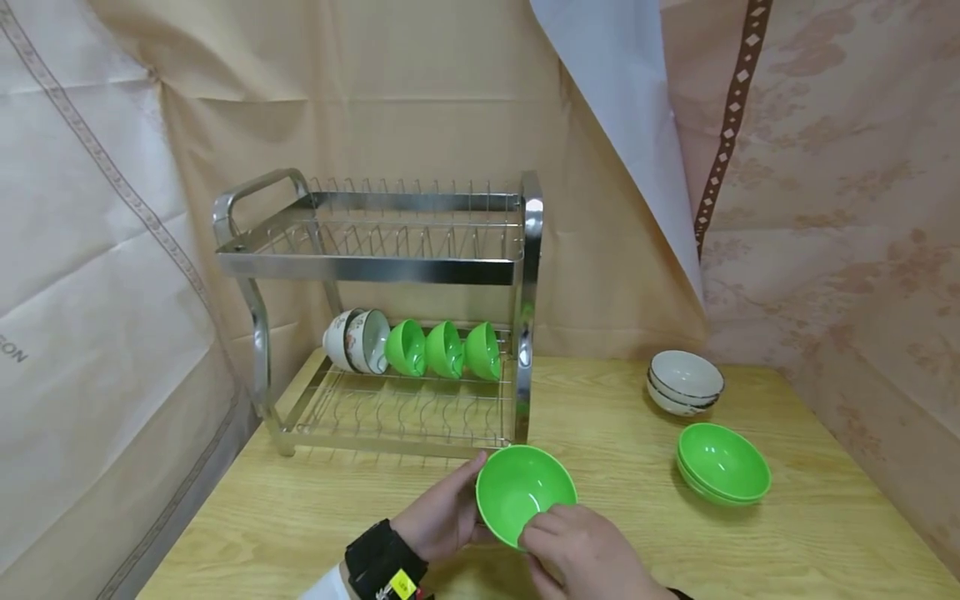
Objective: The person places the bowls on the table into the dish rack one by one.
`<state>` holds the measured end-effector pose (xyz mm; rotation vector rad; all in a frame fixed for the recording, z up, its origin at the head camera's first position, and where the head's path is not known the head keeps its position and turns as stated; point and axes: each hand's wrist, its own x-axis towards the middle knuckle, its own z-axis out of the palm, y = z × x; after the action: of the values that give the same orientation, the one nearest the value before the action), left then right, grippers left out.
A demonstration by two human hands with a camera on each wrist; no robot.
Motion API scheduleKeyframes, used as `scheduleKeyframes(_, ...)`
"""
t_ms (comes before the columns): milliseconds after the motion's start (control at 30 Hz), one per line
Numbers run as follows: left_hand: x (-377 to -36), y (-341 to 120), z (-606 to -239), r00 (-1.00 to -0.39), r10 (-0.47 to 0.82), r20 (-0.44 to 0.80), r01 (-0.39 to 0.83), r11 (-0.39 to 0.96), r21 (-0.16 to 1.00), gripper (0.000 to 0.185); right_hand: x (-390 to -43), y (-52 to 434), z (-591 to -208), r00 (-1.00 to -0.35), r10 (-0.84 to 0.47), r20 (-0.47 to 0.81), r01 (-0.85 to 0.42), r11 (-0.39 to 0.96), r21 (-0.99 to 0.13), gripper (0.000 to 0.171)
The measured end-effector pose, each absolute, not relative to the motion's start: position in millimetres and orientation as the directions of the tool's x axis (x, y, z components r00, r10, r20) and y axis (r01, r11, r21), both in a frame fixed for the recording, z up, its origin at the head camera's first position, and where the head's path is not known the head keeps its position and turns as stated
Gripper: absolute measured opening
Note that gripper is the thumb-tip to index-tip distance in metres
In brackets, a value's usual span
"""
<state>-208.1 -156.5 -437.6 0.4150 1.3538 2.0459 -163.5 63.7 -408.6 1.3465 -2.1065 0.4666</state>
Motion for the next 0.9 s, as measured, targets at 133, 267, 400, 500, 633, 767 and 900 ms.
scheduleKeyframes(133,-208.5,-159.7,-436.9,-0.735,0.67,-0.102,-0.367,-0.267,0.891,0.063,-163.8,66.0,-408.5,-0.33,-0.711,0.62,-0.908,0.419,-0.003,0.023)
scheduleKeyframes(267,-208.3,-162.8,-433.7,-0.735,0.666,-0.126,-0.382,-0.254,0.888,0.061,-163.7,66.4,-407.8,-0.338,-0.716,0.611,-0.911,0.413,-0.019,0.022)
scheduleKeyframes(400,-209.7,-165.7,-429.9,-0.751,0.645,-0.139,-0.369,-0.237,0.899,0.059,-164.3,66.5,-408.3,-0.331,-0.713,0.618,-0.914,0.405,-0.022,0.024)
scheduleKeyframes(500,-209.9,-167.2,-426.4,-0.777,0.615,-0.137,-0.341,-0.227,0.912,0.059,-165.4,66.9,-409.7,-0.309,-0.707,0.637,-0.922,0.386,-0.019,0.022)
scheduleKeyframes(633,-210.2,-170.6,-420.0,-0.803,0.585,-0.114,-0.285,-0.209,0.935,0.059,-168.4,68.1,-409.6,-0.278,-0.689,0.67,-0.932,0.361,-0.015,0.004)
scheduleKeyframes(767,-212.6,-179.2,-412.0,-0.84,0.536,-0.088,-0.223,-0.193,0.956,0.06,-169.0,71.0,-405.9,-0.332,-0.639,0.693,-0.911,0.407,-0.061,0.026)
scheduleKeyframes(900,-216.8,-192.0,-404.3,-0.914,0.401,-0.064,-0.141,-0.166,0.976,0.056,-168.5,74.6,-403.1,-0.446,-0.606,0.659,-0.858,0.499,-0.122,0.035)
